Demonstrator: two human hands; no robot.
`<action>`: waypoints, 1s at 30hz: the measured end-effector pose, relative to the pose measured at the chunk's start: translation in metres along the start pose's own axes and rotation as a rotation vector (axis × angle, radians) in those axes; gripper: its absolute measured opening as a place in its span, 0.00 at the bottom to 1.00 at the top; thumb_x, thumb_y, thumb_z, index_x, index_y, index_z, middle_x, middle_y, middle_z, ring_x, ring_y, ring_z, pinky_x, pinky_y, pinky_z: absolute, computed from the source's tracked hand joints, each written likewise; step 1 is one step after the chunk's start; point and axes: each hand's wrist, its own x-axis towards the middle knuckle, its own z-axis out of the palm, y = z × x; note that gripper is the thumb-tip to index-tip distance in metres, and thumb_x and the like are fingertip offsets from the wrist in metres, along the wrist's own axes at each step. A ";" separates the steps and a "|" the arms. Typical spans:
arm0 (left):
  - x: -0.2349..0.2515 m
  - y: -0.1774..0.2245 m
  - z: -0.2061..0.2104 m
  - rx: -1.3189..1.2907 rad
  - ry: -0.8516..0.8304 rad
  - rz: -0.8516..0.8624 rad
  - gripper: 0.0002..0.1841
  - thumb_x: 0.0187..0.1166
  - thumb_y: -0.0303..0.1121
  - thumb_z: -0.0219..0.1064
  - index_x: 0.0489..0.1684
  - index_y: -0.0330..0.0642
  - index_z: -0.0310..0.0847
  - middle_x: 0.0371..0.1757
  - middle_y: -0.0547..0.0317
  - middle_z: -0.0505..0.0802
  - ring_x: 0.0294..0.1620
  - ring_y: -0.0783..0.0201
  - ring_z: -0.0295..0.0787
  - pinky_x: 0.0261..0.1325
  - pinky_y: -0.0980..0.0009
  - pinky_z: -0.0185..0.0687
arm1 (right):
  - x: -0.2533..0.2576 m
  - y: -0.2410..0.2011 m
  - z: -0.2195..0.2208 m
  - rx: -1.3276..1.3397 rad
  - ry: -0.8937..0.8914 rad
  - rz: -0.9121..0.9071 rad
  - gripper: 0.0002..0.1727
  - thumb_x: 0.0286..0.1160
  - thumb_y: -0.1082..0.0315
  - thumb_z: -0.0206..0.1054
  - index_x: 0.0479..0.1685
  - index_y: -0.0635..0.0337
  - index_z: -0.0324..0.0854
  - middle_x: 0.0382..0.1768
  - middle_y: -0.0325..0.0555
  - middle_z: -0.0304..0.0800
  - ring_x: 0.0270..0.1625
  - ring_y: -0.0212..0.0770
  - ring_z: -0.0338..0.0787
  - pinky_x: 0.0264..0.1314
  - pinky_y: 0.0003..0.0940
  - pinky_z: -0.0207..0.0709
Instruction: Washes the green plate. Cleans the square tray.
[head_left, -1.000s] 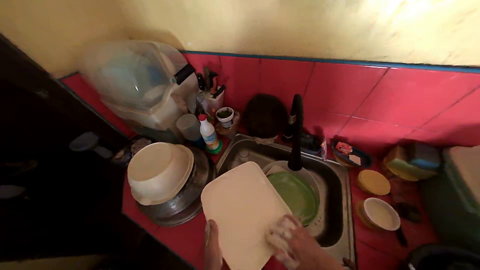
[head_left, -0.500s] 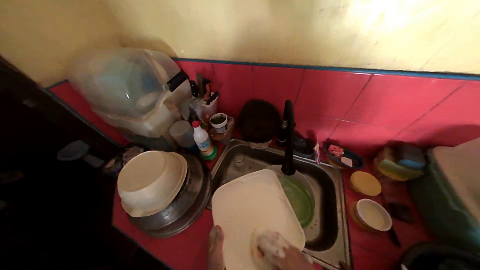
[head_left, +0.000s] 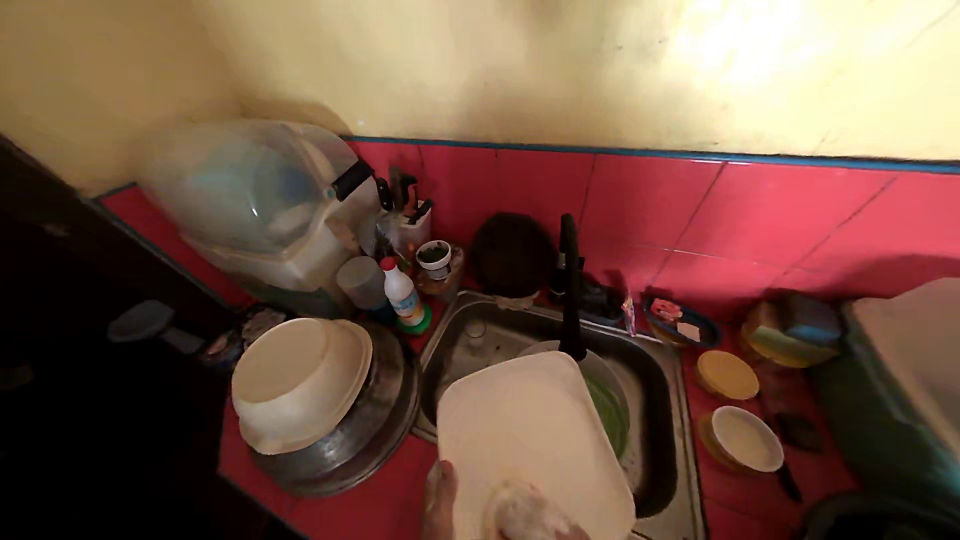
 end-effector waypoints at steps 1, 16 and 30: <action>0.000 0.000 -0.007 0.007 0.013 0.008 0.23 0.90 0.30 0.44 0.70 0.12 0.60 0.56 0.54 0.84 0.56 0.86 0.81 0.66 0.81 0.77 | -0.008 0.010 -0.007 0.008 -0.034 0.025 0.19 0.79 0.71 0.65 0.66 0.67 0.85 0.67 0.59 0.89 0.72 0.60 0.87 0.77 0.56 0.77; -0.015 -0.002 0.029 0.155 -0.328 -0.060 0.21 0.89 0.30 0.49 0.64 0.15 0.71 0.49 0.48 0.89 0.50 0.78 0.87 0.62 0.73 0.83 | 0.069 0.055 -0.031 -0.020 0.252 0.261 0.17 0.75 0.73 0.65 0.61 0.67 0.85 0.59 0.64 0.89 0.64 0.62 0.89 0.67 0.56 0.82; 0.003 0.017 0.023 0.099 -0.134 -0.044 0.20 0.90 0.30 0.46 0.64 0.16 0.69 0.46 0.53 0.88 0.47 0.80 0.86 0.59 0.75 0.84 | 0.029 -0.017 -0.010 0.006 0.056 0.176 0.17 0.74 0.69 0.69 0.57 0.71 0.87 0.54 0.67 0.92 0.60 0.66 0.91 0.67 0.59 0.81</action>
